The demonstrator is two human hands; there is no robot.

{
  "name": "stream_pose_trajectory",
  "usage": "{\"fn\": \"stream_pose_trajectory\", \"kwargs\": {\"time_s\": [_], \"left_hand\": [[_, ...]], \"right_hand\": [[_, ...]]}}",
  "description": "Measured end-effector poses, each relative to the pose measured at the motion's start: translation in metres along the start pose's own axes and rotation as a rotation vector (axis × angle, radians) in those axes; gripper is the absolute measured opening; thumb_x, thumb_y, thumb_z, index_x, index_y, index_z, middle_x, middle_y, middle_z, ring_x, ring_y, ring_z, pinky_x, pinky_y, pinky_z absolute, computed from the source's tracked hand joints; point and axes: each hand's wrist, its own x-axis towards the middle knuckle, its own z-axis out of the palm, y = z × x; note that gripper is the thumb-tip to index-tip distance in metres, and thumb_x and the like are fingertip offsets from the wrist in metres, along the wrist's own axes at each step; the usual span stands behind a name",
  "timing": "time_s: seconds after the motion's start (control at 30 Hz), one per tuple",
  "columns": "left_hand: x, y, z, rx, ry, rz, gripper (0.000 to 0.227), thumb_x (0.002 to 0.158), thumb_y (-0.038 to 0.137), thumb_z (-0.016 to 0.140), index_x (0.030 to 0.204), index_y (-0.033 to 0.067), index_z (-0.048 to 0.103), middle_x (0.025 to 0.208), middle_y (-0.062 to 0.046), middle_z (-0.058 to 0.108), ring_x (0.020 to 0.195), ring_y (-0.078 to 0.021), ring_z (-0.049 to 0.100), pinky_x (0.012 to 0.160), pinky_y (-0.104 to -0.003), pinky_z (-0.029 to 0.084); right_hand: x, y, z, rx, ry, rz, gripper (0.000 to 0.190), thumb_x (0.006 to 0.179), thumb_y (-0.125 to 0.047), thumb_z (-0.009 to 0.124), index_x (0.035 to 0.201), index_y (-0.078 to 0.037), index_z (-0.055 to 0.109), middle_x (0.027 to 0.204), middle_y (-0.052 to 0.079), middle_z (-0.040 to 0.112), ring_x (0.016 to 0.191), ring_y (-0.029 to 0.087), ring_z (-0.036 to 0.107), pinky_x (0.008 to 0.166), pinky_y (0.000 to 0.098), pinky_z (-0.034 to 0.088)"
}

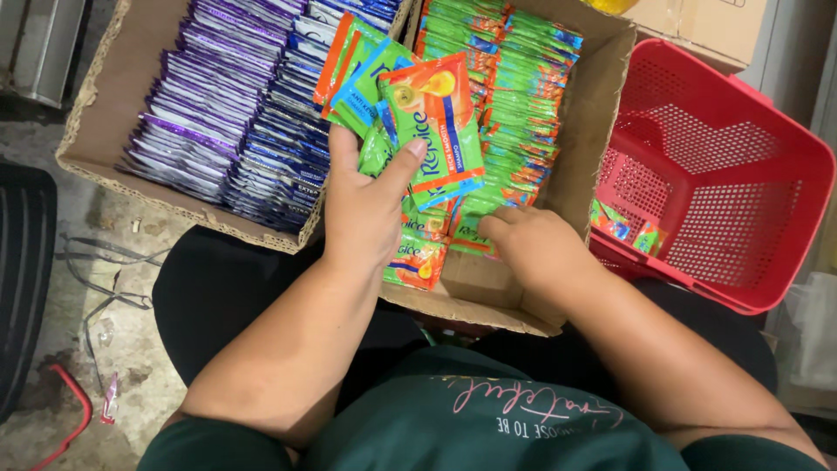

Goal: The person sits on the floor and sorts small, colorful detergent packets from a cardboard box into a red plastic basket. They pick up handfuls of packets, separate them, and place them into the basket.

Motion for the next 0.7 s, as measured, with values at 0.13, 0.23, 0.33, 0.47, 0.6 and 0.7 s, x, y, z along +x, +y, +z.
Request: {"fn": "stream_pose_trajectory", "kwargs": {"time_s": [0.13,0.23,0.33,0.47,0.6,0.7], "left_hand": [[0.0,0.0,0.0,-0.004,0.008,0.0,0.057,0.098,-0.01,0.066,0.146,0.0031,0.039,0.139,-0.013,0.057,0.125,-0.0202,0.061,0.11,-0.037,0.053],[-0.001,0.001,0.0,-0.036,0.005,-0.03,0.058,0.097,-0.01,0.065,0.147,0.0039,0.039,0.138,-0.013,0.058,0.124,-0.0199,0.061,0.107,-0.037,0.053],[-0.001,0.002,0.001,-0.013,0.003,-0.026,0.059,0.097,-0.01,0.065,0.148,0.004,0.038,0.139,-0.012,0.057,0.125,-0.0193,0.06,0.109,-0.037,0.052],[-0.001,0.001,0.002,-0.003,0.007,-0.024,0.059,0.097,-0.01,0.065,0.148,0.0033,0.039,0.139,-0.013,0.058,0.126,-0.02,0.06,0.109,-0.037,0.052],[-0.001,0.0,0.001,0.009,-0.005,-0.018,0.059,0.098,-0.01,0.065,0.149,0.0035,0.039,0.14,-0.012,0.057,0.127,-0.02,0.059,0.111,-0.037,0.051],[-0.002,-0.001,0.001,-0.001,-0.009,-0.021,0.059,0.098,-0.01,0.065,0.149,0.0035,0.039,0.141,-0.012,0.057,0.128,-0.0199,0.059,0.111,-0.037,0.051]], "right_hand": [[-0.003,-0.013,-0.006,-0.127,0.111,-0.046,0.024,0.078,-0.014,0.066,0.099,-0.013,0.075,0.114,0.014,0.064,0.113,0.033,0.059,0.092,0.0451,0.048],[-0.002,-0.019,-0.015,-0.125,-0.09,0.049,0.019,0.079,-0.02,0.066,0.093,-0.011,0.075,0.108,0.012,0.061,0.116,0.031,0.056,0.093,0.0456,0.047],[0.001,-0.02,-0.013,-0.194,-0.173,0.083,0.021,0.082,-0.018,0.065,0.101,-0.012,0.074,0.109,0.011,0.063,0.113,0.031,0.059,0.091,0.045,0.048],[-0.001,-0.015,-0.009,-0.125,-0.169,0.039,0.032,0.082,-0.016,0.065,0.113,-0.01,0.07,0.106,0.01,0.067,0.106,0.033,0.063,0.087,0.0463,0.049],[-0.004,-0.019,-0.008,-0.131,-0.211,0.039,0.041,0.084,-0.013,0.061,0.124,-0.011,0.066,0.109,0.012,0.066,0.102,0.033,0.066,0.088,0.0451,0.052],[-0.004,-0.021,-0.007,-0.127,-0.269,0.067,0.045,0.085,-0.012,0.058,0.13,-0.016,0.065,0.112,0.012,0.064,0.101,0.033,0.066,0.089,0.0448,0.052]]}}
